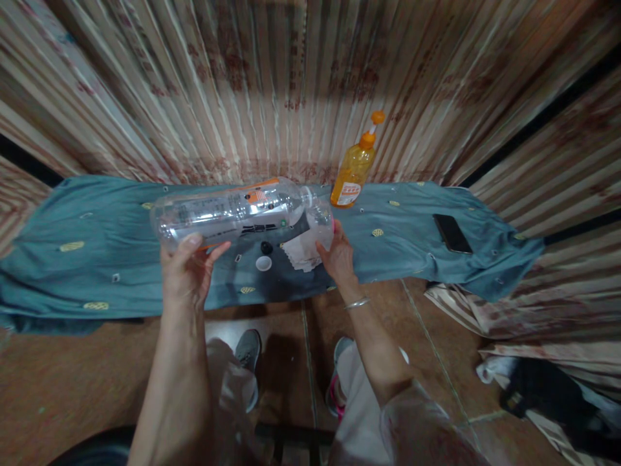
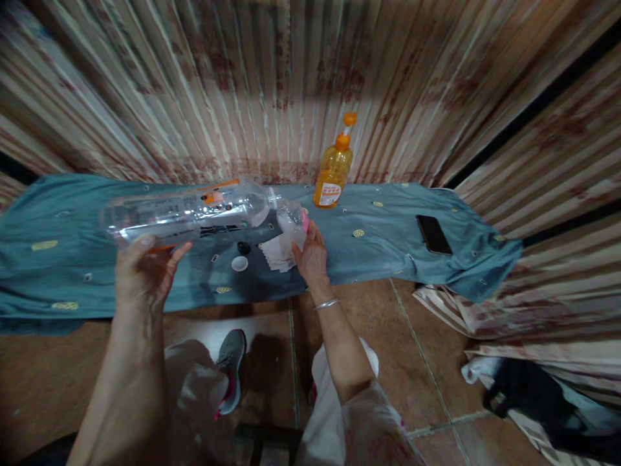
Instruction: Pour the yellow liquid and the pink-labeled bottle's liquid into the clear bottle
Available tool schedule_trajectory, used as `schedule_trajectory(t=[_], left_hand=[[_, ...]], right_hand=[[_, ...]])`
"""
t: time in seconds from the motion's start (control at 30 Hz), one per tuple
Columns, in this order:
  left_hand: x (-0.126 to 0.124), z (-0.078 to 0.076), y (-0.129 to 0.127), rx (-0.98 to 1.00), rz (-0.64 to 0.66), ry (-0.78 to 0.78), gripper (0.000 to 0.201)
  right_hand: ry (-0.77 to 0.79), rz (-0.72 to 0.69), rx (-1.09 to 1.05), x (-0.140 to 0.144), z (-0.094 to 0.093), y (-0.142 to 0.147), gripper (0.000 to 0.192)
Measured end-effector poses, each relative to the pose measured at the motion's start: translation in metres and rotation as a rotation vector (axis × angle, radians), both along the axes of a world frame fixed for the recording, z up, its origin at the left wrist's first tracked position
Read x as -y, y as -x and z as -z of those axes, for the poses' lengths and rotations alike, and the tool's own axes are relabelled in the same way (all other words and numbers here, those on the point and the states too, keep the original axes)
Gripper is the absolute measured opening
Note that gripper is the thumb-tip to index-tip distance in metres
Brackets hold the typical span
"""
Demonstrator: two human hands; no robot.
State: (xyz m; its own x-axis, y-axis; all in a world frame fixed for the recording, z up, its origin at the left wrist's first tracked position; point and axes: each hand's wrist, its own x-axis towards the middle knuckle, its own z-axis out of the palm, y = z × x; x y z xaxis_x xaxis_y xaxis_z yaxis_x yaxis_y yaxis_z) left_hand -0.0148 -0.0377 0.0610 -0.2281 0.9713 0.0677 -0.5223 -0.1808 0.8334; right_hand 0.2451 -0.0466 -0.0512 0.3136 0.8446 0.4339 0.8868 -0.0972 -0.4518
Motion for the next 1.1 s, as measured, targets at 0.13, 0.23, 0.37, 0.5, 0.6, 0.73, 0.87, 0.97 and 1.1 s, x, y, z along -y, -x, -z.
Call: schedule_trajectory(t=[0.13,0.23,0.37,0.5,0.6,0.73,0.87,0.97,1.1], left_hand=[[0.0003,-0.0012,-0.0004,0.008,-0.004,0.020,0.045],[0.0001,-0.0016,-0.0003,0.004,-0.007,0.026,0.045],[0.0000,-0.0017,-0.0005,0.002,0.000,0.020,0.046],[0.0000,-0.0008,-0.0004,0.000,0.001,0.011,0.052],[-0.0002,0.0001,0.0002,-0.012,0.011,-0.004,0.054],[-0.0008,0.0015,0.0014,-0.022,0.016,-0.007,0.053],[-0.0014,0.0022,0.0018,-0.018,-0.001,0.011,0.050],[-0.0011,0.0013,0.0011,-0.008,-0.005,0.016,0.049],[-0.0003,-0.0006,0.0001,-0.016,0.008,0.002,0.051]], right_hand=[[-0.011,0.001,-0.004,-0.0002,0.0006,-0.0006,0.065],[-0.015,-0.007,0.002,-0.0003,0.0018,-0.0014,0.066],[-0.025,-0.007,0.003,-0.0006,0.0030,-0.0019,0.068],[-0.007,-0.013,0.002,-0.0006,0.0023,-0.0020,0.068],[-0.012,-0.015,0.006,-0.0006,0.0018,-0.0020,0.068],[-0.024,-0.011,0.008,-0.0006,0.0016,-0.0018,0.067],[-0.007,-0.009,0.018,0.0000,0.0015,-0.0018,0.066],[-0.018,-0.013,0.026,0.0003,0.0022,-0.0017,0.065],[-0.027,-0.003,0.025,-0.0002,0.0041,-0.0017,0.067]])
